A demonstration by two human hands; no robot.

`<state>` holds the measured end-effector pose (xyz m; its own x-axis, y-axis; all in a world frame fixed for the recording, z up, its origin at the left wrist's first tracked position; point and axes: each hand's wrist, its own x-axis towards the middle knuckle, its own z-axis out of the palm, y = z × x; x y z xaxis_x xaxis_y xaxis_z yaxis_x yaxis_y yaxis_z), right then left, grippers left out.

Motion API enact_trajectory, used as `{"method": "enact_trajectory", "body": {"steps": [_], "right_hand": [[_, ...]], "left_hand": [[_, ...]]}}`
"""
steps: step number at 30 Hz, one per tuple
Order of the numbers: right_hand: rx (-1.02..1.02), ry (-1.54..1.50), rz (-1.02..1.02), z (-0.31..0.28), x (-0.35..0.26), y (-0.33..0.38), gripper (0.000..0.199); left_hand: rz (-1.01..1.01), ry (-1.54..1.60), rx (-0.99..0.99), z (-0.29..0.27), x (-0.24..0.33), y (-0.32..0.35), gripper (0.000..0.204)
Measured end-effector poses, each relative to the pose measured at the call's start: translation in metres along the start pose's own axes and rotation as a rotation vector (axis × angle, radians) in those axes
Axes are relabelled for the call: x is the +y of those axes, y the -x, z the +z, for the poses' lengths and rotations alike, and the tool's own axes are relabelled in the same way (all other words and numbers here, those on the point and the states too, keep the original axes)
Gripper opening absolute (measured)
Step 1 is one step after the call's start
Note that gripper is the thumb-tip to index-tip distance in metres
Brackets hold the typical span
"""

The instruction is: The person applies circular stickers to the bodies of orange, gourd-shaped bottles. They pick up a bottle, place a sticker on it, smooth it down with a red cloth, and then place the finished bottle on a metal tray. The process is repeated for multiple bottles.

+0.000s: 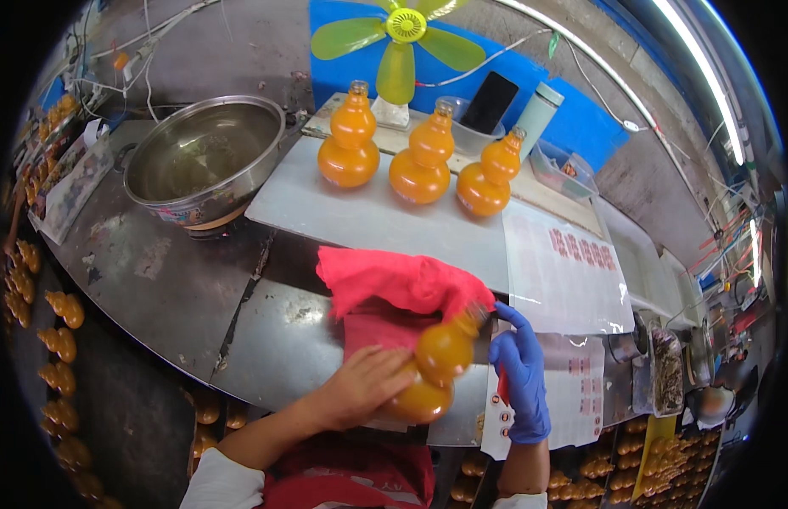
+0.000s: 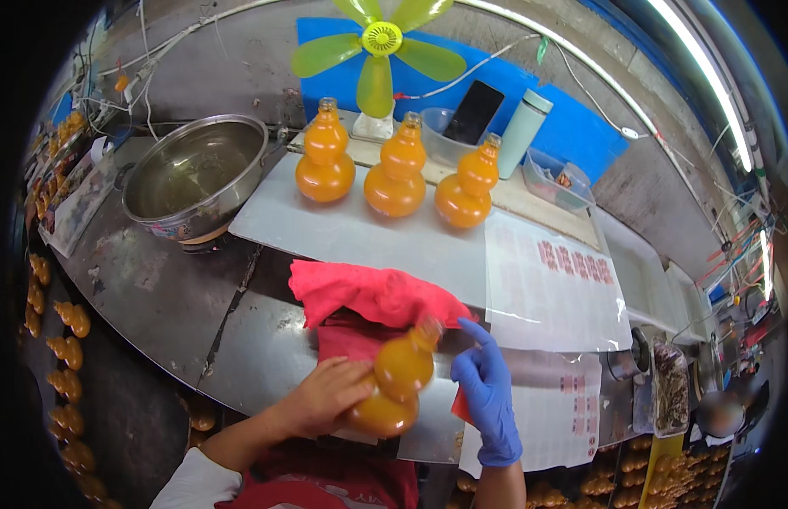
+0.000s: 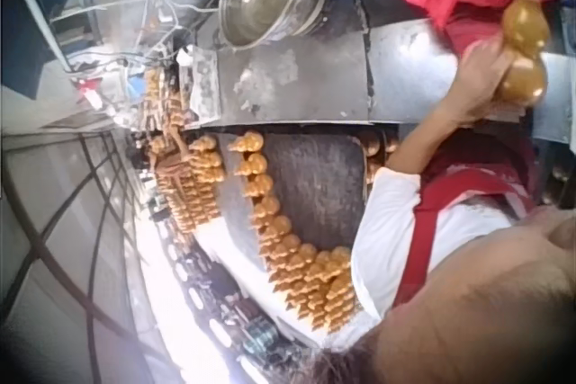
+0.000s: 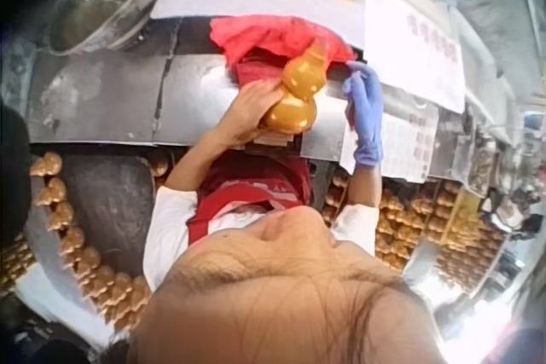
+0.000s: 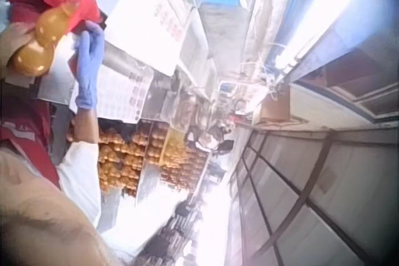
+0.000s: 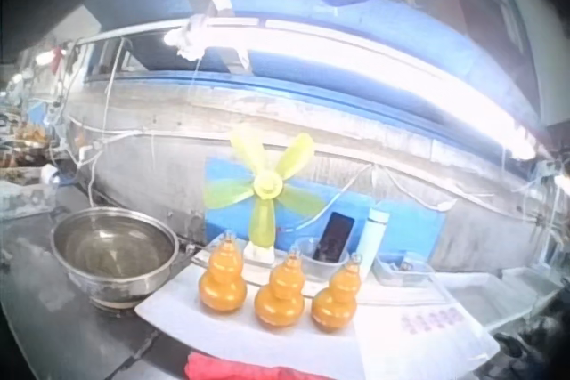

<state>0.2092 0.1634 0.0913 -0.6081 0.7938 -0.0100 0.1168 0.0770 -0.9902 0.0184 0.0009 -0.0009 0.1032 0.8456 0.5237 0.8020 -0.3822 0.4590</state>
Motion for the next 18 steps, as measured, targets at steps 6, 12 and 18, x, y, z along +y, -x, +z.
{"method": "enact_trajectory", "body": {"steps": [6,12,18], "right_hand": [[-0.160,0.372,-0.018,0.011,-0.046,0.004,0.020],[0.280,0.501,-0.412,-0.002,-0.088,-0.022,0.015],[0.363,0.623,-0.513,-0.021,-0.090,-0.106,0.015]], "left_hand": [[0.165,-0.080,0.063,-0.002,0.002,0.006,0.038],[0.014,-0.081,0.314,-0.032,-0.012,-0.009,0.056],[-0.155,-0.040,0.420,-0.062,-0.037,0.019,0.058]]}}
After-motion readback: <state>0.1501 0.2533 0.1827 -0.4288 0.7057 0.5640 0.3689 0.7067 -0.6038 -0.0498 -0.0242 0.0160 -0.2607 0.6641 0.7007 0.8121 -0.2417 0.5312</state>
